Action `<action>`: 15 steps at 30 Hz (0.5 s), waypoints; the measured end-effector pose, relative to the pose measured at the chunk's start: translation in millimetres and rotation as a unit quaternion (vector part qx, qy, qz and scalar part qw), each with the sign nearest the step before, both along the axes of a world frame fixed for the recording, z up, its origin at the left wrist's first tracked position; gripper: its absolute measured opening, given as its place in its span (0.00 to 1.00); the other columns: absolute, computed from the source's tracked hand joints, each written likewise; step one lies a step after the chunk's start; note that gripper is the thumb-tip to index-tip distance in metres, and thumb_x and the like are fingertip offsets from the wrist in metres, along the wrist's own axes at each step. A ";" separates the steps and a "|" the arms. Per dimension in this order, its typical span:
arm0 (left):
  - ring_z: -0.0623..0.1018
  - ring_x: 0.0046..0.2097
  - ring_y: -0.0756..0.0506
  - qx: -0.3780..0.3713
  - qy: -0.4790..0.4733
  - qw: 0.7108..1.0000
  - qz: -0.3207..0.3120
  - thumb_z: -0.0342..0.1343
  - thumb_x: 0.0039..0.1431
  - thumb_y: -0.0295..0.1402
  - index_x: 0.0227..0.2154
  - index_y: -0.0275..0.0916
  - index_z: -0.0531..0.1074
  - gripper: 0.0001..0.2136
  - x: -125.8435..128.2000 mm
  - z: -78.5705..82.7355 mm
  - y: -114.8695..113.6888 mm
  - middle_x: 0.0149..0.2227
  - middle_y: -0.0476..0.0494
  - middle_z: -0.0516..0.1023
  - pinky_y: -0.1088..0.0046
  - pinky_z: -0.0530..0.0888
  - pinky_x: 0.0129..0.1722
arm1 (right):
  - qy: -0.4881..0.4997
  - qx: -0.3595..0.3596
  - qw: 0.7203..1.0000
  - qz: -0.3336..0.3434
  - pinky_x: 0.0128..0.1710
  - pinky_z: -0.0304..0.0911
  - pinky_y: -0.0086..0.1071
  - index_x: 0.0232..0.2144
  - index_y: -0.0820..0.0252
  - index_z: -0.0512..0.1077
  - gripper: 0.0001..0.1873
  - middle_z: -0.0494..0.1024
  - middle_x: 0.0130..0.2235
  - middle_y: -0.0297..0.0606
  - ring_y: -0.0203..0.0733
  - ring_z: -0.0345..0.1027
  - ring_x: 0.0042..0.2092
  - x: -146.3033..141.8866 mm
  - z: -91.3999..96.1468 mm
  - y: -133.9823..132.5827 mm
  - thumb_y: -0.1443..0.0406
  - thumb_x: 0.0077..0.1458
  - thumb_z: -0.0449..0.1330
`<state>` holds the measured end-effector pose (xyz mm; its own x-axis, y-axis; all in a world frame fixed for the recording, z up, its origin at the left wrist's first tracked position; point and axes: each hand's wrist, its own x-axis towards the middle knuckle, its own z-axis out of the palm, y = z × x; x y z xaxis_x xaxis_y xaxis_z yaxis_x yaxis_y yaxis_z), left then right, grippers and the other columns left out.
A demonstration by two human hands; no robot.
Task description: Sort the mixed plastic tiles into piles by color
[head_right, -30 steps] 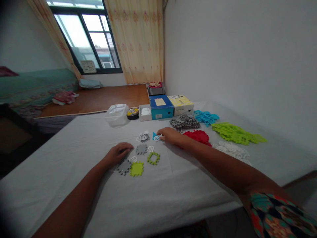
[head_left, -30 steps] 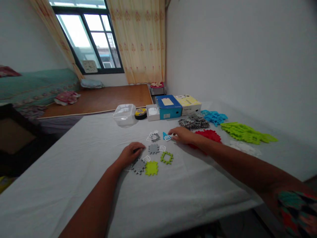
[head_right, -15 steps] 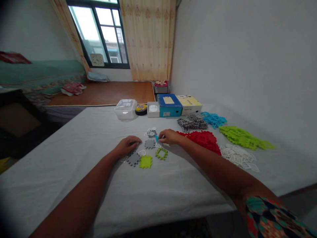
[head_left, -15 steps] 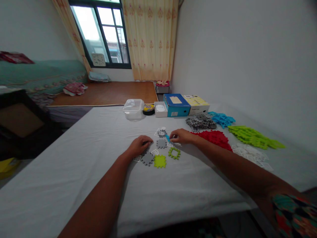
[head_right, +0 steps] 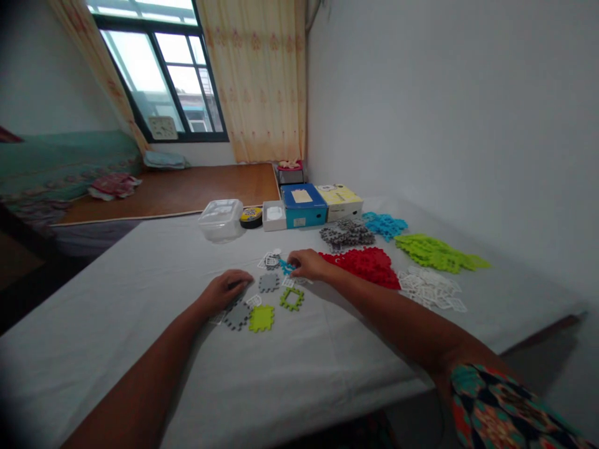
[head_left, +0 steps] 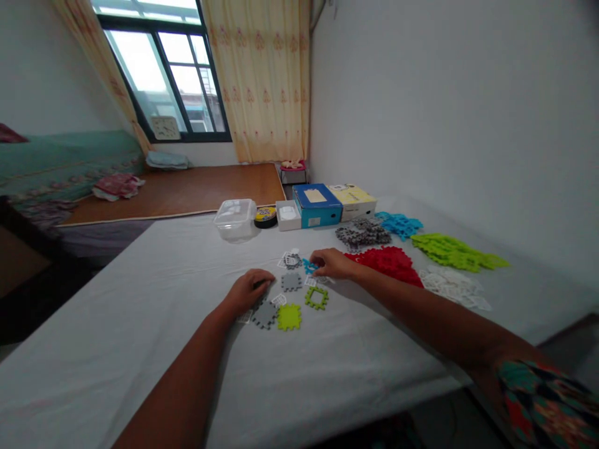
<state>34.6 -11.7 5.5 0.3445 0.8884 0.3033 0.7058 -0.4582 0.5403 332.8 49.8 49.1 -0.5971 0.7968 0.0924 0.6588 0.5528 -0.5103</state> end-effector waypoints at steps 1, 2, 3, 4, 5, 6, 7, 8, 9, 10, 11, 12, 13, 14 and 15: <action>0.78 0.47 0.43 -0.001 0.000 1.000 -0.001 0.51 0.57 0.38 0.39 0.42 0.79 0.14 -0.3 0.5 -0.1 0.43 0.43 0.81 0.63 0.73 0.52 | 0.014 0.010 1.000 0.005 0.33 0.58 0.26 0.35 0.60 0.77 0.12 0.79 0.32 0.33 0.36 0.69 0.33 7.7 5.6 2.3 0.66 0.45 0.69; 0.78 0.47 0.43 -0.002 0.000 1.000 0.000 0.51 0.57 0.38 0.39 0.42 0.79 0.14 -0.5 1.2 -0.3 0.43 0.43 0.81 0.63 0.73 0.52 | 0.026 0.021 0.999 0.007 0.32 0.58 0.26 0.34 0.60 0.77 0.09 0.78 0.30 0.33 0.36 0.69 0.32 17.8 12.0 5.9 0.64 0.47 0.68; 0.78 0.47 0.43 -0.003 0.000 1.000 0.001 0.51 0.57 0.38 0.39 0.42 0.79 0.14 -0.6 1.9 -0.6 0.43 0.43 0.81 0.63 0.73 0.52 | 0.037 0.030 0.999 0.001 0.32 0.58 0.27 0.32 0.61 0.77 0.08 0.78 0.29 0.32 0.35 0.68 0.31 30.4 19.0 10.9 0.62 0.50 0.66; 0.78 0.47 0.43 -0.006 0.000 1.000 0.003 0.51 0.57 0.39 0.39 0.42 0.79 0.14 -0.8 2.7 -1.0 0.43 0.43 0.81 0.63 0.73 0.52 | 0.044 0.041 0.998 -0.017 0.32 0.58 0.27 0.31 0.61 0.77 0.09 0.77 0.28 0.32 0.36 0.68 0.30 45.3 26.2 17.1 0.61 0.52 0.64; 0.78 0.47 0.43 -0.008 0.000 1.000 0.004 0.51 0.57 0.39 0.39 0.43 0.79 0.14 -1.0 3.5 -1.4 0.43 0.43 0.81 0.63 0.73 0.52 | 0.051 0.059 0.996 -0.053 0.31 0.59 0.28 0.30 0.61 0.77 0.10 0.77 0.27 0.32 0.36 0.68 0.30 62.1 33.2 24.2 0.59 0.54 0.63; 0.78 0.47 0.43 -0.010 0.000 1.000 0.006 0.52 0.58 0.40 0.39 0.43 0.79 0.14 -1.3 4.2 -1.9 0.43 0.43 0.81 0.63 0.73 0.52 | 0.058 0.083 0.990 -0.101 0.32 0.61 0.28 0.30 0.62 0.77 0.12 0.77 0.27 0.32 0.36 0.69 0.30 80.3 39.8 31.8 0.58 0.55 0.62; 0.78 0.47 0.43 -0.011 0.000 1.000 0.007 0.52 0.58 0.40 0.39 0.43 0.79 0.14 -1.6 4.8 -2.3 0.43 0.43 0.81 0.62 0.73 0.52 | 0.065 0.109 0.980 -0.154 0.33 0.63 0.30 0.32 0.63 0.77 0.13 0.77 0.29 0.33 0.38 0.70 0.31 99.2 45.6 39.3 0.57 0.56 0.61; 0.78 0.47 0.43 -0.011 0.000 1.000 0.009 0.52 0.58 0.41 0.39 0.43 0.79 0.14 -1.9 5.4 -2.7 0.43 0.43 0.81 0.62 0.73 0.52 | 0.072 0.136 0.967 -0.204 0.36 0.66 0.32 0.35 0.63 0.76 0.14 0.78 0.33 0.34 0.39 0.71 0.34 118.1 50.4 46.1 0.57 0.58 0.61; 0.78 0.47 0.42 -0.010 0.002 1.000 0.009 0.52 0.58 0.41 0.39 0.43 0.79 0.14 -2.3 5.9 -2.9 0.44 0.43 0.81 0.62 0.74 0.52 | 0.080 0.162 0.953 -0.244 0.39 0.68 0.35 0.40 0.63 0.75 0.15 0.78 0.38 0.36 0.41 0.72 0.38 136.2 54.2 52.1 0.57 0.59 0.60; 0.78 0.47 0.42 -0.008 0.003 1.000 0.009 0.51 0.58 0.41 0.39 0.43 0.79 0.14 -2.7 6.3 -3.1 0.44 0.42 0.81 0.62 0.74 0.52 | 0.086 0.182 0.941 -0.272 0.42 0.69 0.38 0.45 0.63 0.73 0.17 0.76 0.44 0.38 0.43 0.71 0.42 152.8 56.8 56.8 0.57 0.60 0.60; 0.78 0.47 0.43 -0.006 0.005 1.000 0.009 0.51 0.59 0.41 0.40 0.43 0.79 0.14 -3.1 6.5 -3.2 0.44 0.42 0.81 0.62 0.74 0.52 | 0.091 0.195 0.933 -0.289 0.44 0.69 0.41 0.49 0.63 0.71 0.18 0.74 0.48 0.40 0.45 0.71 0.46 167.6 58.3 60.3 0.57 0.61 0.59; 0.78 0.47 0.43 -0.005 0.008 1.000 0.008 0.51 0.59 0.41 0.40 0.43 0.79 0.14 -3.5 6.6 -3.2 0.44 0.42 0.81 0.62 0.74 0.52 | 0.095 0.204 0.927 -0.301 0.46 0.69 0.44 0.51 0.63 0.69 0.19 0.72 0.51 0.42 0.46 0.70 0.48 180.1 58.7 62.7 0.58 0.61 0.58; 0.78 0.47 0.43 -0.005 0.010 1.000 0.008 0.51 0.59 0.41 0.40 0.43 0.79 0.14 -3.9 6.5 -3.2 0.44 0.42 0.81 0.62 0.74 0.52 | 0.098 0.214 0.920 -0.313 0.47 0.69 0.45 0.52 0.62 0.68 0.19 0.71 0.52 0.42 0.47 0.69 0.49 190.4 58.0 64.2 0.58 0.62 0.58; 0.78 0.47 0.43 -0.005 0.011 1.000 0.008 0.51 0.59 0.40 0.40 0.43 0.79 0.14 -4.2 6.4 -3.1 0.44 0.42 0.81 0.62 0.74 0.52 | 0.102 0.226 0.913 -0.324 0.47 0.69 0.45 0.52 0.62 0.68 0.19 0.71 0.52 0.42 0.47 0.69 0.49 198.6 56.6 65.1 0.58 0.62 0.58; 0.79 0.47 0.43 -0.005 0.012 1.000 0.008 0.51 0.59 0.40 0.40 0.43 0.79 0.14 -4.5 6.2 -2.9 0.44 0.43 0.81 0.62 0.74 0.51 | 0.108 0.239 0.906 -0.333 0.46 0.69 0.44 0.52 0.62 0.69 0.19 0.71 0.52 0.42 0.47 0.69 0.48 205.0 54.6 65.6 0.58 0.62 0.58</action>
